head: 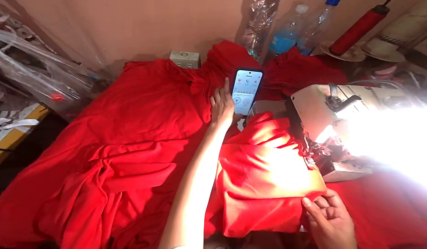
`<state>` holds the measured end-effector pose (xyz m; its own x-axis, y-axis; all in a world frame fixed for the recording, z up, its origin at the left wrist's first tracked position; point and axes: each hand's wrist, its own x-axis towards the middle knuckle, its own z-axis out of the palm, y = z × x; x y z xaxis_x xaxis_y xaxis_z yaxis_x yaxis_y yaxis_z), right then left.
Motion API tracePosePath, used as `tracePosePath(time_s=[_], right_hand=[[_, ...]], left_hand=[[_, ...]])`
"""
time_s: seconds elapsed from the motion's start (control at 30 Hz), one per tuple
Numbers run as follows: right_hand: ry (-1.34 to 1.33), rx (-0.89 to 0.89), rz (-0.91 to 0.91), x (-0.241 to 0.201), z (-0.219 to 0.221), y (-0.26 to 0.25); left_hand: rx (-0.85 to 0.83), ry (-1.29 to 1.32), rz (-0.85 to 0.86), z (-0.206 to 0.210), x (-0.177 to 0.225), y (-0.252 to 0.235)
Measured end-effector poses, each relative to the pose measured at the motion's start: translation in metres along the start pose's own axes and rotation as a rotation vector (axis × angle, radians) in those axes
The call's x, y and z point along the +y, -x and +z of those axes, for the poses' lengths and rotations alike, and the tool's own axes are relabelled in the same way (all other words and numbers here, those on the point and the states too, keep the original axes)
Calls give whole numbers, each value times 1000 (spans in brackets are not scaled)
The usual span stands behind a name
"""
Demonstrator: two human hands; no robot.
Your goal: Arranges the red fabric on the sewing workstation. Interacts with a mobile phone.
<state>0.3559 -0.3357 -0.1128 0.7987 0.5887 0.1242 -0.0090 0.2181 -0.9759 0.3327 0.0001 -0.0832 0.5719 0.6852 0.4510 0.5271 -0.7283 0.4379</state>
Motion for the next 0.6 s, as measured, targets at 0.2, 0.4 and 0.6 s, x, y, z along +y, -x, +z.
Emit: tracePosePath(time_s=[0.2, 0.4, 0.6], right_hand=[[-12, 6, -2, 2, 0, 0], [-18, 2, -17, 4, -2, 0], [-18, -7, -26, 6, -3, 0]], left_hand=[[-114, 135, -115, -11, 1, -6], [-171, 162, -97, -15, -3, -9], [-135, 121, -99, -10, -4, -8]])
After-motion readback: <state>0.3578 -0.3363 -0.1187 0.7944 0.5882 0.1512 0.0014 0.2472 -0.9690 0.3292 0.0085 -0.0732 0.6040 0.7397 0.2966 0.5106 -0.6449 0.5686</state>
